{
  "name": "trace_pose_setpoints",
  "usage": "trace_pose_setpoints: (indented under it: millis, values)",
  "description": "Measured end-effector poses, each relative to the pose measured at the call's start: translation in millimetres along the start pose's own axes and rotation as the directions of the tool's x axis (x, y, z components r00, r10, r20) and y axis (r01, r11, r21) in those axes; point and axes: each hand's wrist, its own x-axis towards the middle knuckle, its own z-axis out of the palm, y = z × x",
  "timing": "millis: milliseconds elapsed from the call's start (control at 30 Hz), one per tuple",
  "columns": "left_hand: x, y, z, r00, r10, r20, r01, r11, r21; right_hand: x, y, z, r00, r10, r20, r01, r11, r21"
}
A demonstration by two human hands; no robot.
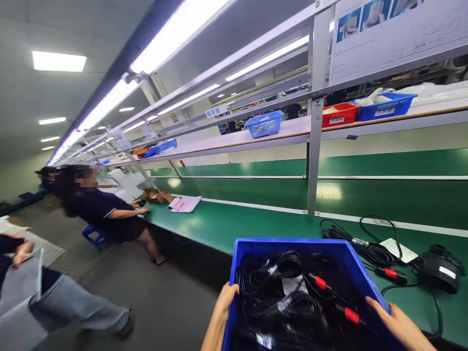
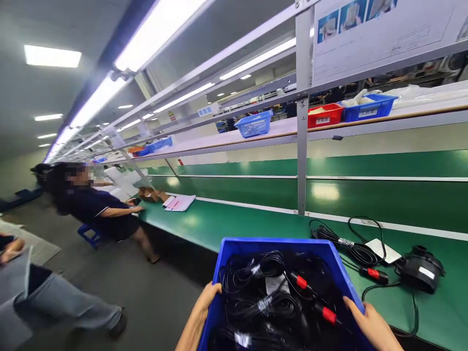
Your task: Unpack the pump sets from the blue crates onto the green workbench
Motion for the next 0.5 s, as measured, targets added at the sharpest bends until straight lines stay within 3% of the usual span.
trace_pose_setpoints:
  millis: [133, 267, 333, 433, 500]
  values:
    - [105.7, 88.7, 12.9, 0.996, 0.064, 0.069, -0.077, 0.976, 0.204, 47.6, -73.1, 31.1, 1.0, 0.001, -0.004, -0.001, 1.0, 0.008]
    - [175.6, 140.1, 25.1, 0.989, 0.103, 0.102, -0.136, 0.9, 0.415, 96.3, -102.8, 53.0, 0.999, 0.033, -0.024, -0.033, 0.999, -0.004]
    - [190.8, 154.8, 25.7, 0.983, 0.148, 0.109, -0.183, 0.84, 0.511, 112.7, -108.8, 58.0, 0.997, 0.063, -0.044, -0.063, 0.998, -0.014]
    - [186.8, 163.6, 31.2, 0.947, 0.304, 0.106, -0.305, 0.738, 0.601, 122.6, -111.5, 60.1, 0.992, 0.098, -0.078, -0.101, 0.995, -0.025]
    - [172.4, 161.8, 48.7, 0.844, 0.496, 0.204, -0.493, 0.566, 0.661, 122.4, -110.9, 60.6, 0.989, 0.113, -0.093, -0.117, 0.993, -0.034]
